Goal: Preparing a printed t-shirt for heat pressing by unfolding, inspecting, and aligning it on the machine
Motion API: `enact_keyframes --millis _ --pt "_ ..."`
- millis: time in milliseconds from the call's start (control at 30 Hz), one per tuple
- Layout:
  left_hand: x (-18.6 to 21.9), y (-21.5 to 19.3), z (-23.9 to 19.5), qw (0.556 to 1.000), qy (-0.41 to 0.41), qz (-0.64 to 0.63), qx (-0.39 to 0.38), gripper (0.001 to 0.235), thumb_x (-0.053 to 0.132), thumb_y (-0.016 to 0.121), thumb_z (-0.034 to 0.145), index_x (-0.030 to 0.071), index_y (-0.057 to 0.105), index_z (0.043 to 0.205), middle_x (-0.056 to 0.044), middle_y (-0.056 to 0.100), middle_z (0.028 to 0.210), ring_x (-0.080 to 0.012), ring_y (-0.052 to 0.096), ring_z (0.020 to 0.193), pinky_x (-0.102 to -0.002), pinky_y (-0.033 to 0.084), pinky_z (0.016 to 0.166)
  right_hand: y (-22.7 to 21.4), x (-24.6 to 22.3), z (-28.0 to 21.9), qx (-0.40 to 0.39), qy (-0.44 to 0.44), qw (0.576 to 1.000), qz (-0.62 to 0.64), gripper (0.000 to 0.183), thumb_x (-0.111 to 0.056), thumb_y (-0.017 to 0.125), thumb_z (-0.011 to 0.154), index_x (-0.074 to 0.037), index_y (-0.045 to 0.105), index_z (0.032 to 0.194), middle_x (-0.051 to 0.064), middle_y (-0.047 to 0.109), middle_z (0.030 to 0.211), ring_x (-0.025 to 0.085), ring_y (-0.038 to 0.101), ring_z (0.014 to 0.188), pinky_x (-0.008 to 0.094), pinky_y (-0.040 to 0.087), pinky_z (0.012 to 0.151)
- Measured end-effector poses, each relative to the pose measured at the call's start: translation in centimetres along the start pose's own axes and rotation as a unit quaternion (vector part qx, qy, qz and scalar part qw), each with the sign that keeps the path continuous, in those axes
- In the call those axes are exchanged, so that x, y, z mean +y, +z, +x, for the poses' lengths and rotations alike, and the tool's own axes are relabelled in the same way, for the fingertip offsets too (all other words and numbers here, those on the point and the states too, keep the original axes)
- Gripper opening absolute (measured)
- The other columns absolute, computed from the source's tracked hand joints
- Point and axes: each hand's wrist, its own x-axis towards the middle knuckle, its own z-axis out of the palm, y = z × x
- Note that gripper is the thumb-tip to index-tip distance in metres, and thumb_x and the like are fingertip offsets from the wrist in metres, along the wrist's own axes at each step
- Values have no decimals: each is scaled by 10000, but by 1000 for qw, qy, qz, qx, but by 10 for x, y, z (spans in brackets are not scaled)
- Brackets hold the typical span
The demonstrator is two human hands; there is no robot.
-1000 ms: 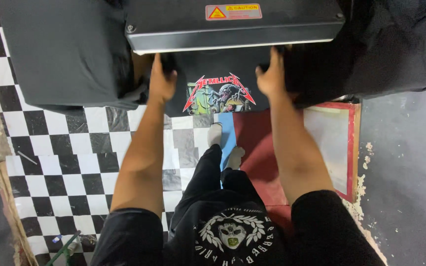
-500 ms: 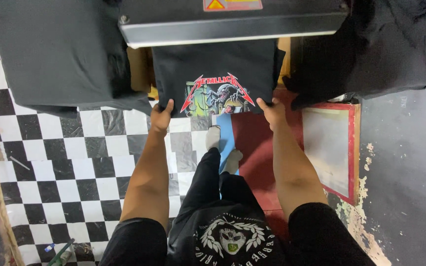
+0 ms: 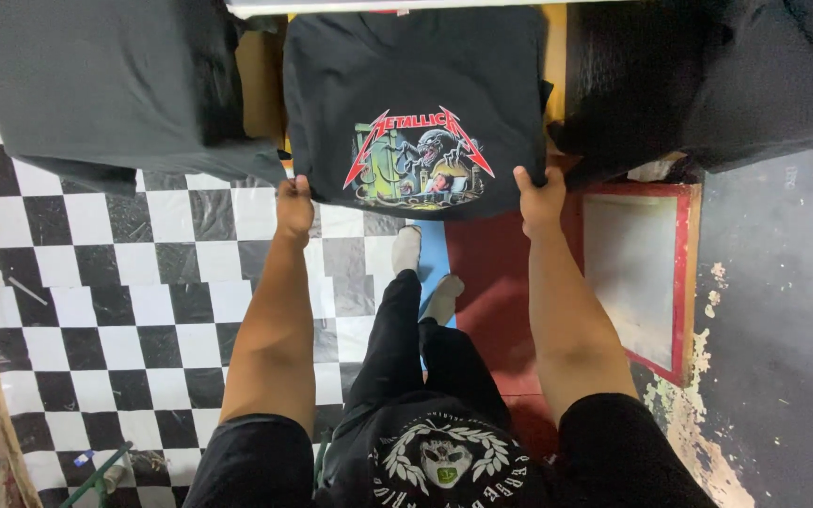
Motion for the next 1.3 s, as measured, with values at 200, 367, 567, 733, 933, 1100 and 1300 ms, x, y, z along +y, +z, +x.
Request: enact_keyframes --millis 200,367,567,733,933,1100,1300 --pt "60 -21 20 922 -60 -355 140 272 505 501 1044 252 462 1137 -65 590 985 -206 684 596 -306 720 674 2 -19 2 26 -42 998 -46 265 -272 759 962 -146 532 1013 20 564 936 186 568 912 340 459 815" --pt "36 5 -3 965 -61 -244 69 916 412 869 960 289 213 1588 -204 282 1483 -358 438 1323 -565 431 1155 10 -4 -12 -22 7 995 -93 391 -353 827 900 -87 618 1096 108 623 1014 263 617 995 434 487 898" --pt "11 30 17 969 -146 -198 9 724 639 703 942 65 568 1361 -267 600 1305 -346 598 1208 -512 507 1027 30 7 9 64 -51 985 -154 397 -321 863 829 -136 635 1096 123 656 997 328 646 1013 457 508 919" --pt "82 19 -31 889 -126 -439 40 378 323 746 958 -38 724 1066 -253 727 898 -312 759 812 -488 648 827 44 22 3 144 -131 973 -124 368 -132 856 805 -101 597 1065 176 633 957 429 590 987 484 467 924" --pt "69 0 -27 933 -282 -215 -55 892 662 806 864 -20 575 1391 -348 636 1257 -459 695 1113 -556 573 917 46 30 8 111 49 990 -73 346 -291 854 842 -147 644 1076 146 696 1035 356 675 1088 415 529 967" --pt "119 6 -50 971 -96 -213 43 312 335 789 965 150 570 1091 -64 592 862 -189 632 639 -251 476 465 33 28 16 87 23 996 -29 310 -267 822 873 -147 592 1042 145 712 959 334 733 936 441 572 804" --pt "61 19 -9 990 -98 -98 -3 689 599 848 900 44 608 1231 -187 677 1132 -298 681 1096 -460 567 903 22 14 11 4 67 998 8 430 -479 831 875 -138 637 1050 80 722 935 211 715 863 359 602 715"
